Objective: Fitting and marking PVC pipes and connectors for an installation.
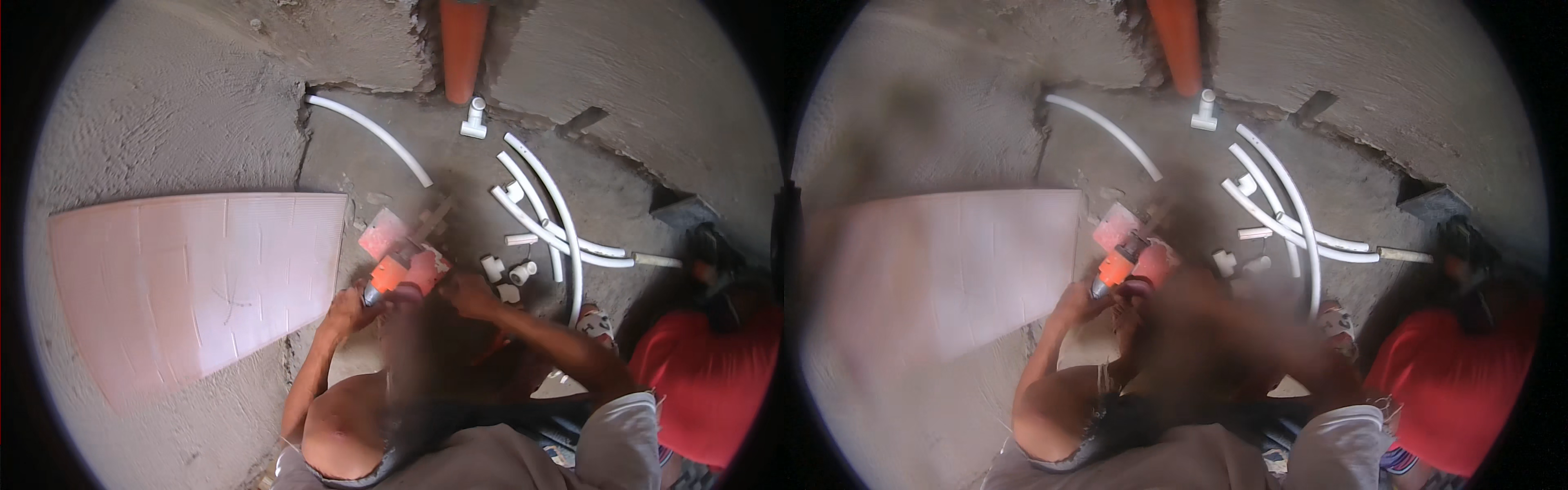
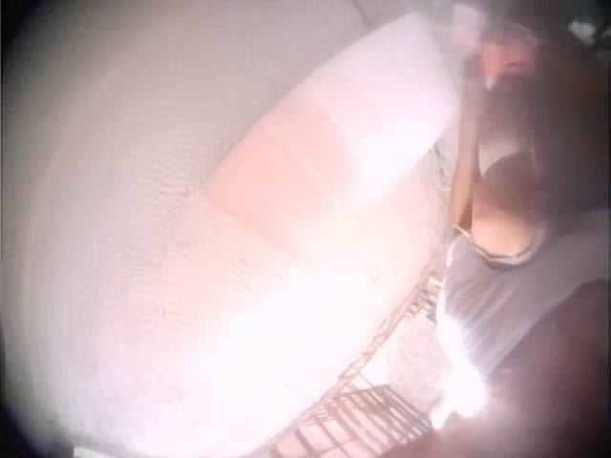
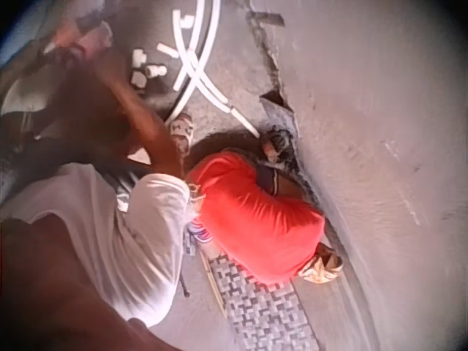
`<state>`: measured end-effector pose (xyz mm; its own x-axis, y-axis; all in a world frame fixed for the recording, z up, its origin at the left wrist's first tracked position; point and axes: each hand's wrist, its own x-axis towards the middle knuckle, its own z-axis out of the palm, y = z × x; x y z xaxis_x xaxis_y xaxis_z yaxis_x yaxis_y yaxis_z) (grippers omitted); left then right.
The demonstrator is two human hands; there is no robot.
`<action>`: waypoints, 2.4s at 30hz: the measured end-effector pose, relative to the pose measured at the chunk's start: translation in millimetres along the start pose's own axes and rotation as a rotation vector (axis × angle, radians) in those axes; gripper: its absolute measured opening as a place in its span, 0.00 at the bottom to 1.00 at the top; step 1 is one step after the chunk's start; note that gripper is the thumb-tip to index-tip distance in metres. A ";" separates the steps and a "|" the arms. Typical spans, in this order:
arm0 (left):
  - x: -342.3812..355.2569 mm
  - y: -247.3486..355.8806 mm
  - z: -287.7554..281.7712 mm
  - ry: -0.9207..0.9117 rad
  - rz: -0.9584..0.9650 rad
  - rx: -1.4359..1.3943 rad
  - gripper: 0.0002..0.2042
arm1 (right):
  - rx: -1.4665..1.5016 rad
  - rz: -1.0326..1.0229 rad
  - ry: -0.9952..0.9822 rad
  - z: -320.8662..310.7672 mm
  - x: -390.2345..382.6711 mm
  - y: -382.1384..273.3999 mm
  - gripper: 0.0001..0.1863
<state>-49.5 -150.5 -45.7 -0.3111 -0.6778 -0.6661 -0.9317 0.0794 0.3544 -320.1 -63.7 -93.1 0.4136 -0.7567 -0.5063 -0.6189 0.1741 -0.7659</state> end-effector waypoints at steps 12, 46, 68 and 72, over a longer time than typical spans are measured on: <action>-10.0 42.4 -29.4 -0.201 0.126 0.000 0.35 | 0.689 0.902 0.735 42.4 54.3 -67.7 0.22; -31.9 -31.4 -82.7 -0.312 -0.017 -0.828 0.18 | 0.864 0.080 1.018 65.6 22.3 -135.2 0.11; 4.7 -45.6 -59.1 -0.199 0.233 -0.266 0.18 | 0.075 0.259 1.319 -96.1 81.3 39.9 0.16; -0.1 -48.2 -66.7 -0.204 0.124 -0.210 0.18 | -0.142 0.045 1.103 -156.6 119.1 58.7 0.21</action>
<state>8.0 -203.0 -18.9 -0.4710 -0.5099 -0.7198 -0.8317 -0.0151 0.5550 -411.7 -242.3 -136.3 -0.3875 -0.9093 0.1517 -0.7186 0.1949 -0.6675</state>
